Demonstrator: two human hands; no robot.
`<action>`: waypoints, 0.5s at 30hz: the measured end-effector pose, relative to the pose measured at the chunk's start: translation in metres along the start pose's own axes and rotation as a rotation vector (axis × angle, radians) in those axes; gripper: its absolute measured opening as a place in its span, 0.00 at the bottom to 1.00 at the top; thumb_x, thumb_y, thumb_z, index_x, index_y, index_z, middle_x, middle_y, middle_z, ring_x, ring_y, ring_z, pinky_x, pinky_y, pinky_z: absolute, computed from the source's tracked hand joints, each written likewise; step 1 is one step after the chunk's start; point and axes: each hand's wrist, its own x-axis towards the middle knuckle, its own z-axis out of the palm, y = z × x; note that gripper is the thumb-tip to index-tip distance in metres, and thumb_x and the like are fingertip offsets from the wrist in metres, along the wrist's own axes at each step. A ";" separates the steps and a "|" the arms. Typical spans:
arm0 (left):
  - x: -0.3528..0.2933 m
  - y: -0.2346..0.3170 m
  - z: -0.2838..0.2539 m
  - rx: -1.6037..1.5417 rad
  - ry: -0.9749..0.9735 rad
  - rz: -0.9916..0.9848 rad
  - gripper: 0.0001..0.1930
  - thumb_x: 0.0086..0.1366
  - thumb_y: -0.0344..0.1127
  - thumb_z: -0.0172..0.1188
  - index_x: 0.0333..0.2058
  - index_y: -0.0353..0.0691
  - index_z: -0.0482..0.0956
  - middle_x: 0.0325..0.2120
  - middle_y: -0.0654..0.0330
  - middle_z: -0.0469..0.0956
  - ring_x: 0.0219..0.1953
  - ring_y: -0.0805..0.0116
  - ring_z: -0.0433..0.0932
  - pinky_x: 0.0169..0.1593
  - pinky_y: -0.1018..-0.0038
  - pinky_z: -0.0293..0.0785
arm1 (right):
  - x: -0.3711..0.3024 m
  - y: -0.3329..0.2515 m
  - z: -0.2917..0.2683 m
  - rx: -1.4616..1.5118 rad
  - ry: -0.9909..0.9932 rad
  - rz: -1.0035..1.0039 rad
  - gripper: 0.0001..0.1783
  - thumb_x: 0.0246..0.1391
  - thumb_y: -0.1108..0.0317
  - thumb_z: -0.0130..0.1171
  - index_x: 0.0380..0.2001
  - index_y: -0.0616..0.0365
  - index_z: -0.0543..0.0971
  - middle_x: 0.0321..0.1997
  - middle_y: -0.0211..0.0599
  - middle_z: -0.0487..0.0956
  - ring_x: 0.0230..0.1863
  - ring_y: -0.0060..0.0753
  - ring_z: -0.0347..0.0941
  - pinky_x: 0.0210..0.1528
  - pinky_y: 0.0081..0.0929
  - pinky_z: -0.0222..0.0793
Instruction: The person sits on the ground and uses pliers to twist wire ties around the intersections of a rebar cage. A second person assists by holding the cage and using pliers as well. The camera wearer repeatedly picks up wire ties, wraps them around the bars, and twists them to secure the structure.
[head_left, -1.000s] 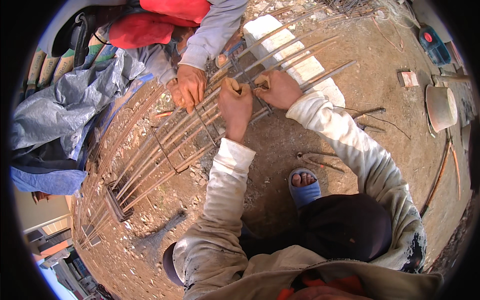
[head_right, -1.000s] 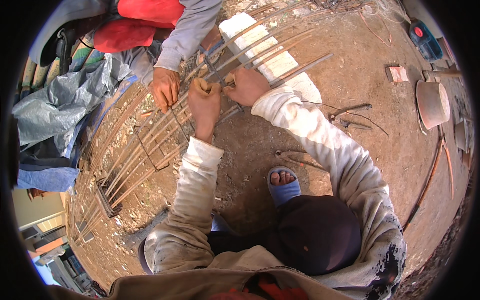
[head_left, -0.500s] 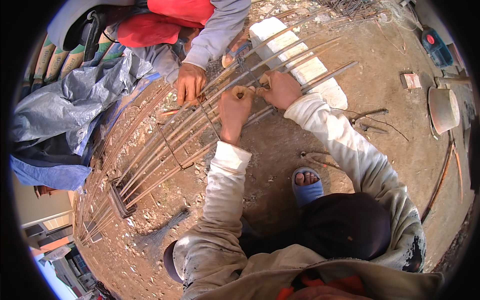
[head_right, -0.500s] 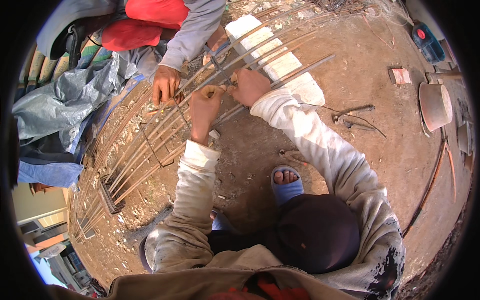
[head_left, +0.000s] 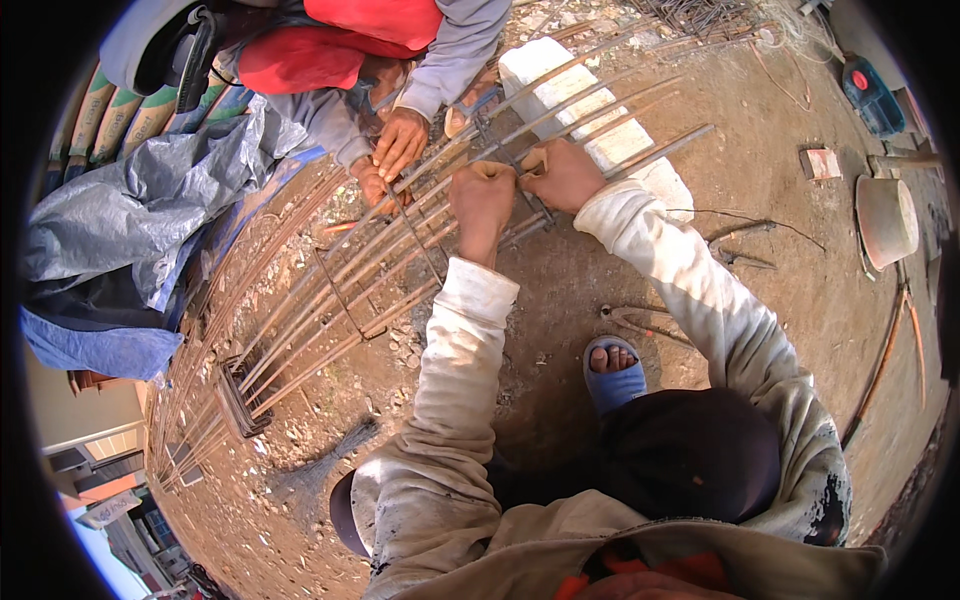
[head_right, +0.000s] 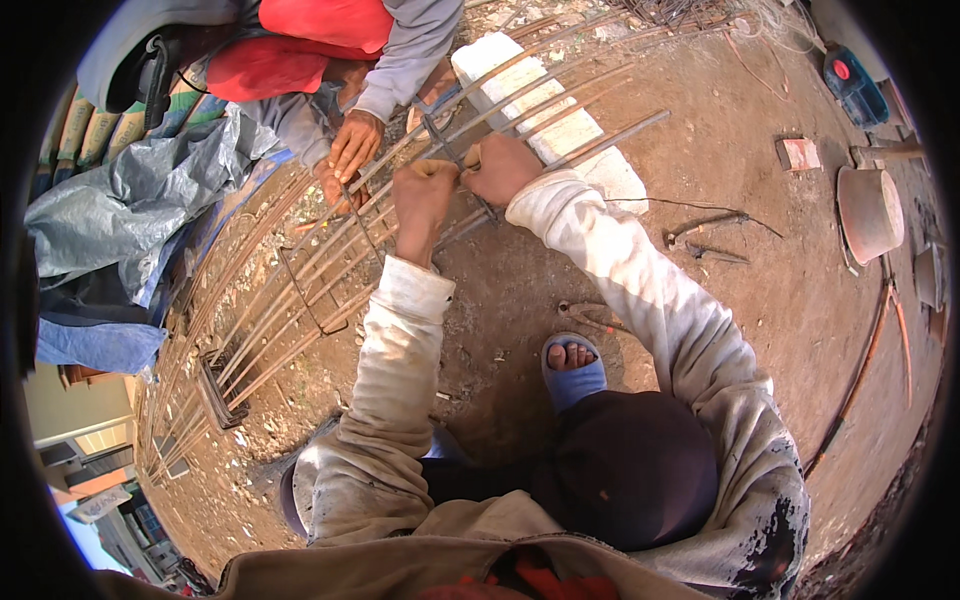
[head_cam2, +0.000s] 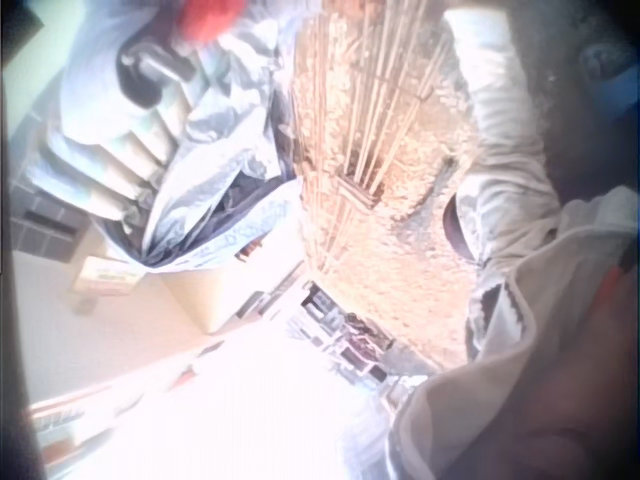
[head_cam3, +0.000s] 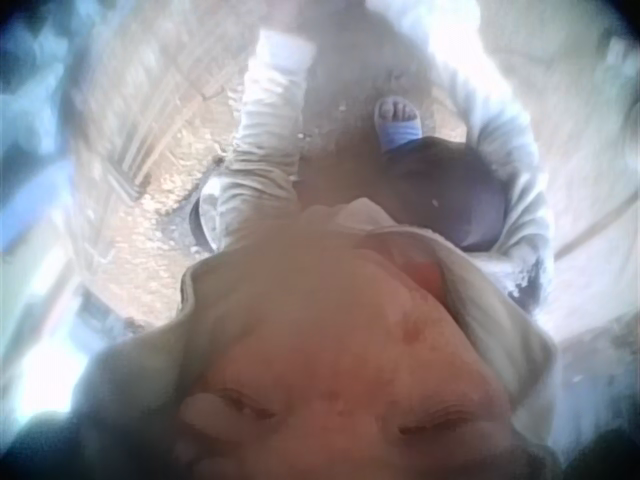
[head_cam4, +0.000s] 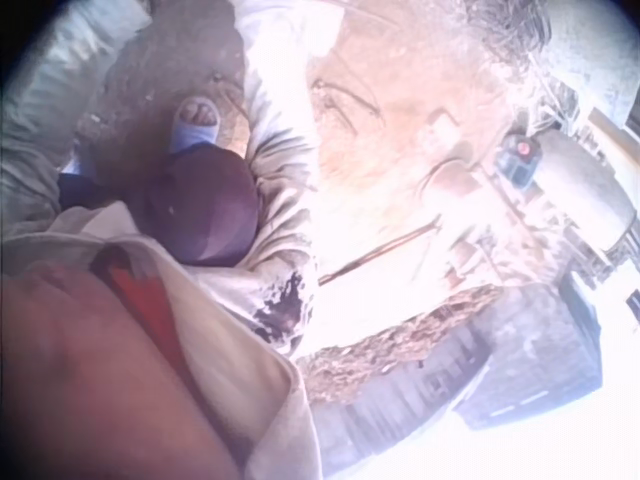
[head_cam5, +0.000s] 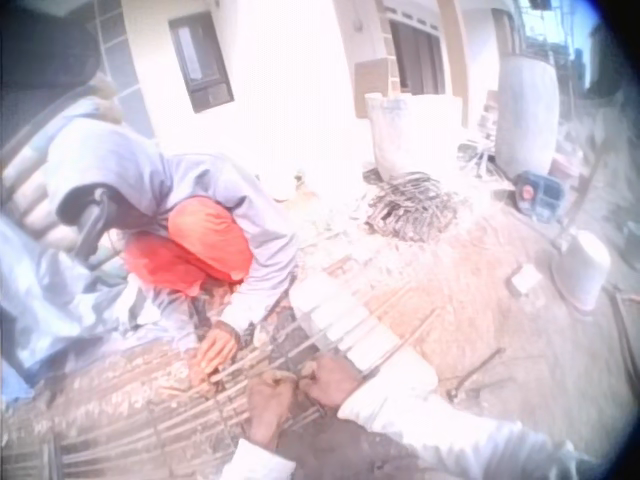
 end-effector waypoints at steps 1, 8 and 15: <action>0.000 0.006 0.002 -0.007 0.009 -0.046 0.09 0.49 0.36 0.62 0.23 0.35 0.85 0.19 0.51 0.81 0.25 0.59 0.81 0.34 0.66 0.74 | 0.000 0.001 0.002 -0.039 0.027 -0.022 0.12 0.44 0.66 0.65 0.31 0.62 0.82 0.28 0.51 0.81 0.33 0.49 0.80 0.35 0.39 0.74; 0.014 -0.013 0.017 -0.213 0.176 -0.243 0.11 0.48 0.33 0.62 0.24 0.28 0.81 0.21 0.48 0.81 0.25 0.61 0.80 0.34 0.67 0.73 | -0.013 -0.017 0.018 -0.195 0.122 0.011 0.13 0.45 0.65 0.63 0.33 0.61 0.79 0.29 0.53 0.81 0.36 0.54 0.79 0.39 0.45 0.74; -0.018 0.000 0.018 -0.367 0.123 0.053 0.06 0.56 0.27 0.59 0.29 0.29 0.80 0.22 0.53 0.80 0.26 0.68 0.77 0.32 0.70 0.72 | -0.003 0.000 0.010 -0.178 0.072 -0.044 0.13 0.48 0.62 0.61 0.33 0.61 0.77 0.29 0.54 0.80 0.35 0.58 0.78 0.38 0.47 0.74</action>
